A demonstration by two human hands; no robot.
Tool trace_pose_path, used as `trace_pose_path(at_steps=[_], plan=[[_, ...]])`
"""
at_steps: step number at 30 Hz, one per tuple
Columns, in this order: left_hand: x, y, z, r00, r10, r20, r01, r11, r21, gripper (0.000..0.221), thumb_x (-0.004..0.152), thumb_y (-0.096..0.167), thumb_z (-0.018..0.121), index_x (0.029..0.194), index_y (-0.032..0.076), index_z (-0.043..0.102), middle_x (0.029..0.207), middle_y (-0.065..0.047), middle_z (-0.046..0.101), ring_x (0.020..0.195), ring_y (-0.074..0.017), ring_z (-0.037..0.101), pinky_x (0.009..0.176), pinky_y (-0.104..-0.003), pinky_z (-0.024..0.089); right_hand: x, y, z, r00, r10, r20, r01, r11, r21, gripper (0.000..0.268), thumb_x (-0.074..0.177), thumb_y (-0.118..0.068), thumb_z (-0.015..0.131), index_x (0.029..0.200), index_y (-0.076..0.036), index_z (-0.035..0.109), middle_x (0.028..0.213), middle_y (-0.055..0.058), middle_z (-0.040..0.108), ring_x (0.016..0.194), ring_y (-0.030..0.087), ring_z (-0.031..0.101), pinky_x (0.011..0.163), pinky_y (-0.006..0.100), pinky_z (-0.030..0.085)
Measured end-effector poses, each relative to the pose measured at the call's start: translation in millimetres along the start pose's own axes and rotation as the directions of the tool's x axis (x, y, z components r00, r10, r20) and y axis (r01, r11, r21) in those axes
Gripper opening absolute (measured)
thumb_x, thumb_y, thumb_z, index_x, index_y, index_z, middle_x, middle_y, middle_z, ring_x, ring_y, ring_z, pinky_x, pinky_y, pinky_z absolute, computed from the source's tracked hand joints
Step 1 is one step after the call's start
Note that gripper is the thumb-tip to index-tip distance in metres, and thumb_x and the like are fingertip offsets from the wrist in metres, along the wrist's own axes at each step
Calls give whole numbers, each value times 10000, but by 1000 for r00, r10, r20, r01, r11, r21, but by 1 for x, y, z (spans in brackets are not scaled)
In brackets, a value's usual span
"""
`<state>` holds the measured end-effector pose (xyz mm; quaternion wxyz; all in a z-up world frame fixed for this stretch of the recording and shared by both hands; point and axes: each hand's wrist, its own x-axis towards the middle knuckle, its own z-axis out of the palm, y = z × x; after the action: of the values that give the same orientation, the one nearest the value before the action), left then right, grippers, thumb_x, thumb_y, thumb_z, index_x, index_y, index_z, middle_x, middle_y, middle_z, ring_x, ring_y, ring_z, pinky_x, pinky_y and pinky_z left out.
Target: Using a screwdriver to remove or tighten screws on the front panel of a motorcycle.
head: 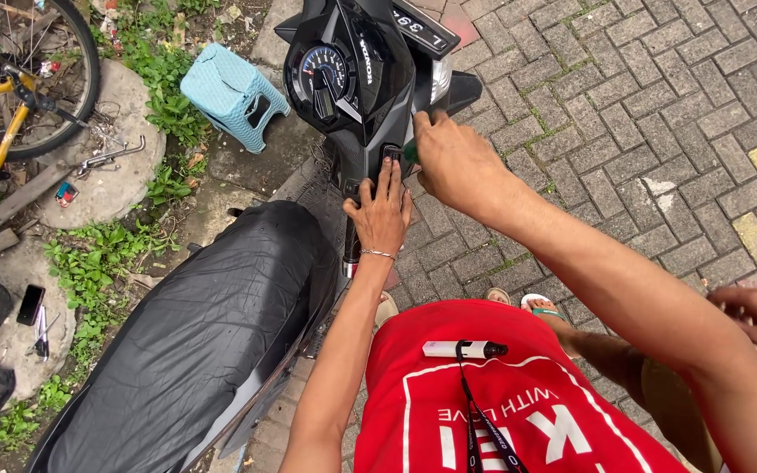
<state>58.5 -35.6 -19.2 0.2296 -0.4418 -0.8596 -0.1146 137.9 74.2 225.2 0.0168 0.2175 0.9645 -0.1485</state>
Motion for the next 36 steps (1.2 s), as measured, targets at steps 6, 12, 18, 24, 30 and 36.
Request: trace_pose_path(at_steps=[6, 12, 18, 24, 30, 36], plan=[[1, 1, 0, 1000, -6, -7, 6, 1000, 20, 521, 966, 407, 568, 1470, 281, 536, 1502, 120, 506, 1092, -209, 480, 815, -441, 367, 5, 13, 1, 999, 40, -29, -40, 999, -18, 395, 809, 43, 725, 1186, 132, 646, 1255, 358, 541, 822, 562, 714, 669, 596, 631], [3, 5, 1, 999, -29, -28, 29, 999, 17, 495, 943, 372, 580, 1428, 275, 566, 1468, 110, 520, 1068, -206, 486, 808, -429, 368, 6, 27, 28, 996, 44, -73, -53, 990, -132, 341, 861, -219, 743, 989, 97, 728, 919, 270, 692, 769, 504, 739, 620, 568, 616], [6, 4, -2, 999, -35, -40, 34, 999, -18, 470, 939, 342, 589, 1402, 265, 588, 1444, 98, 535, 1061, -213, 495, 800, -435, 381, 4, 19, 33, 997, 76, -22, -76, 996, -36, 372, 872, -178, 644, 1065, 139, 667, 849, 323, 711, 795, 523, 734, 633, 595, 603], [7, 4, -7, 999, -43, -13, 43, 998, -49, 502, 915, 305, 595, 1415, 273, 579, 1444, 108, 530, 1058, -218, 490, 805, -439, 397, 1, 5, 14, 992, 121, 36, -121, 993, 7, 513, 798, 37, 729, 1257, 183, 551, 1277, 421, 506, 881, 580, 701, 687, 620, 623], [5, 2, -3, 999, -46, -20, 44, 997, -61, 531, 883, 287, 612, 1413, 280, 584, 1450, 112, 527, 1064, -219, 487, 804, -441, 391, 8, 22, 43, 997, 57, -52, -62, 994, -87, 347, 851, -107, 737, 1058, 160, 659, 993, 312, 647, 811, 536, 724, 649, 598, 612], [6, 4, -7, 998, -53, -33, 50, 995, -89, 493, 895, 263, 608, 1388, 262, 601, 1427, 101, 538, 1051, -219, 480, 808, -434, 375, 14, 22, 46, 994, 109, -25, -109, 994, -20, 298, 822, -118, 679, 1002, 119, 661, 912, 329, 691, 774, 544, 722, 617, 591, 605]])
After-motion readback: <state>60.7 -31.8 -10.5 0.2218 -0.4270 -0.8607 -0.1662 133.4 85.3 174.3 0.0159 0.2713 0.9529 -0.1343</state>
